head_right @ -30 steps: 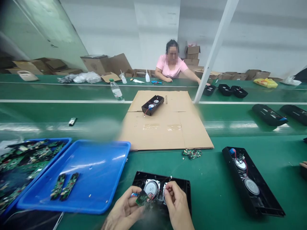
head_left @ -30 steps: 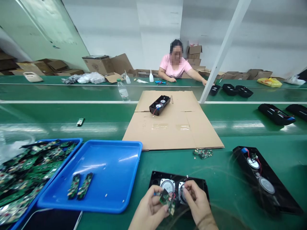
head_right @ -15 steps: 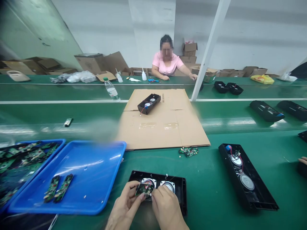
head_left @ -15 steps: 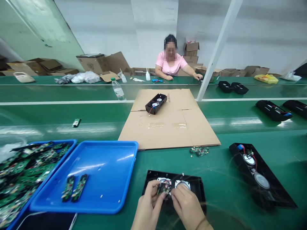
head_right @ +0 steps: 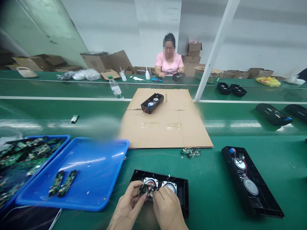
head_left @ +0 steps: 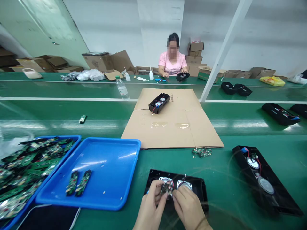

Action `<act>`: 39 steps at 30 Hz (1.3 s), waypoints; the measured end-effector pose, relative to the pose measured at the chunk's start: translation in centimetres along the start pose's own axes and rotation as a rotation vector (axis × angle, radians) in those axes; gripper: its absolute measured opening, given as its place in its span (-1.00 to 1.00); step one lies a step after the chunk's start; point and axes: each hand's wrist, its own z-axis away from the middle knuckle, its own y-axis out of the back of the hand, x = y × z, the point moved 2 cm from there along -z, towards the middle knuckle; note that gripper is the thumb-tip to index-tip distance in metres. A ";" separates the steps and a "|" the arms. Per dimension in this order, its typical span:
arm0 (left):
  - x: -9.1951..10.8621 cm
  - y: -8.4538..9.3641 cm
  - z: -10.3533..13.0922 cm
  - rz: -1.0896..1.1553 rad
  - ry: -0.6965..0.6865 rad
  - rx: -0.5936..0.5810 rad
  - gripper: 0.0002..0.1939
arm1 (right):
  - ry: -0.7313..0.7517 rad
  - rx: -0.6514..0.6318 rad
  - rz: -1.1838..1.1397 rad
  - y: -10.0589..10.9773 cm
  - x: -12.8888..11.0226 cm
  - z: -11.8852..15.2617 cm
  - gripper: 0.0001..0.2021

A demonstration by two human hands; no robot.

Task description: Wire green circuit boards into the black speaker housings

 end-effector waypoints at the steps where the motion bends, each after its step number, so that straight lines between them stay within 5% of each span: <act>1: 0.0 0.0 0.0 0.012 0.002 -0.003 -0.58 | 0.007 -0.005 -0.001 0.0 0.0 -0.1 -0.76; 8: 0.2 -0.1 0.0 0.047 0.037 -0.059 -0.60 | 0.004 -0.029 0.040 -0.6 0.0 0.6 -0.78; 13: 1.1 -0.1 0.2 0.097 0.070 -0.072 -0.63 | -0.130 -0.012 -0.005 -1.2 -0.1 2.0 -0.90; 17: 1.8 0.4 0.4 0.072 0.109 -0.149 -0.56 | -0.141 0.012 0.016 -1.4 -0.1 2.4 -0.77; 24: 2.8 0.7 0.7 -0.013 0.144 -0.181 -0.35 | -0.184 -0.016 -0.027 -2.5 0.0 3.5 -0.89; 29: 2.9 0.5 0.4 -0.091 0.135 -0.151 -0.55 | -0.229 -0.014 -0.021 -3.2 -0.2 4.4 -0.85; 36: 2.8 0.8 -0.1 -0.157 0.133 -0.225 -0.52 | -0.249 -0.016 0.074 -3.5 -1.2 4.5 -0.89; 39: 2.9 0.8 -0.2 -0.063 0.174 -0.224 -0.47 | -0.356 0.001 0.018 -3.1 -1.0 4.4 -0.76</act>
